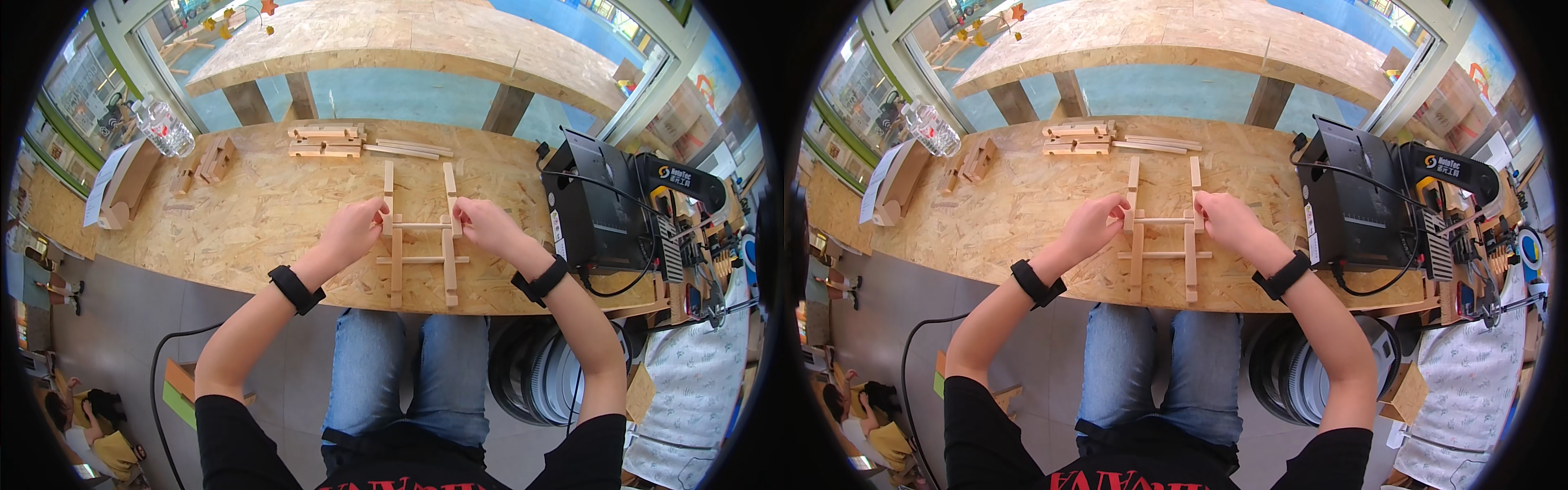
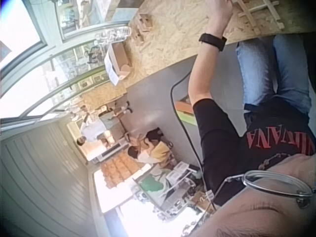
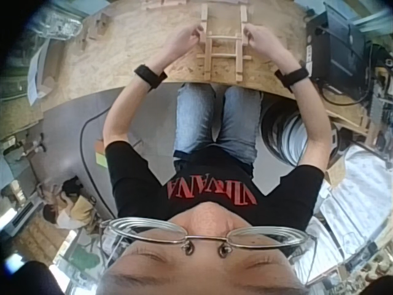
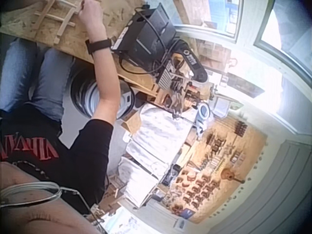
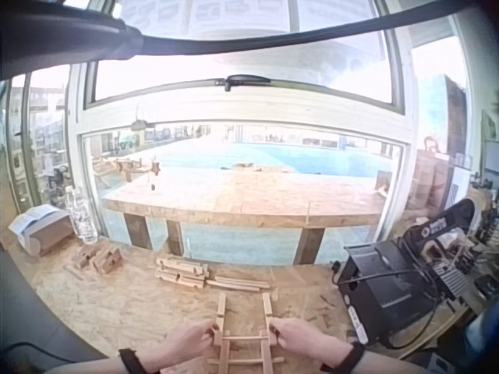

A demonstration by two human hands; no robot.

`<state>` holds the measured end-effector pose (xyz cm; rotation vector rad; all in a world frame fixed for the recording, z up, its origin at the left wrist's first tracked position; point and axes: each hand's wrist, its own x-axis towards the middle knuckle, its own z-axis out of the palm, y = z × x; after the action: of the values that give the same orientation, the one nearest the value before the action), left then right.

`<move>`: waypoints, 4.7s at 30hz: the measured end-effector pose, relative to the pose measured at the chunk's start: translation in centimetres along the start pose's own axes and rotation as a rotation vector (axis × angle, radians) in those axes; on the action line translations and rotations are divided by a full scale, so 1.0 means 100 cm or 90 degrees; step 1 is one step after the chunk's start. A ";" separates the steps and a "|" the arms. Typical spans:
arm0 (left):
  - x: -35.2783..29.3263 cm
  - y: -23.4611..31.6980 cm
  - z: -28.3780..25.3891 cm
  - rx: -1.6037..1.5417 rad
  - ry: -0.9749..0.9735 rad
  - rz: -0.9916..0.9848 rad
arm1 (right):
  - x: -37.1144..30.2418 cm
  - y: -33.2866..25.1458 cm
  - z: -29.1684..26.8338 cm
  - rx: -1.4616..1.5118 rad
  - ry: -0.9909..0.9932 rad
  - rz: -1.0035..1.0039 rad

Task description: The person assembles a small wooden structure on a workbench using pre-cut wooden sticks. They interlock the pieces by hand to form a rectangular frame with cross-bracing, creating a stable lattice-like object.

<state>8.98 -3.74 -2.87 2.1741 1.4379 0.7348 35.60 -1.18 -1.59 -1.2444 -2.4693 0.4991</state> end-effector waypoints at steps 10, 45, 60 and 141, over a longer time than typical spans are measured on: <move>0.001 -0.002 0.004 0.019 -0.001 0.017 | 0.000 -0.003 0.005 -0.029 0.007 0.024; -0.046 -0.041 -0.056 0.028 -0.007 -0.026 | 0.175 0.016 0.037 -0.321 0.021 0.081; -0.028 -0.028 -0.041 -0.006 0.007 -0.021 | 0.156 0.008 0.015 -0.286 0.050 -0.045; 0.042 -0.023 0.001 -0.021 0.062 0.000 | 0.038 0.027 -0.001 0.047 0.047 0.103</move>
<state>8.81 1.01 -3.52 2.1402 1.4629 0.8696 35.38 3.43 -2.16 -1.4139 -2.2799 0.5710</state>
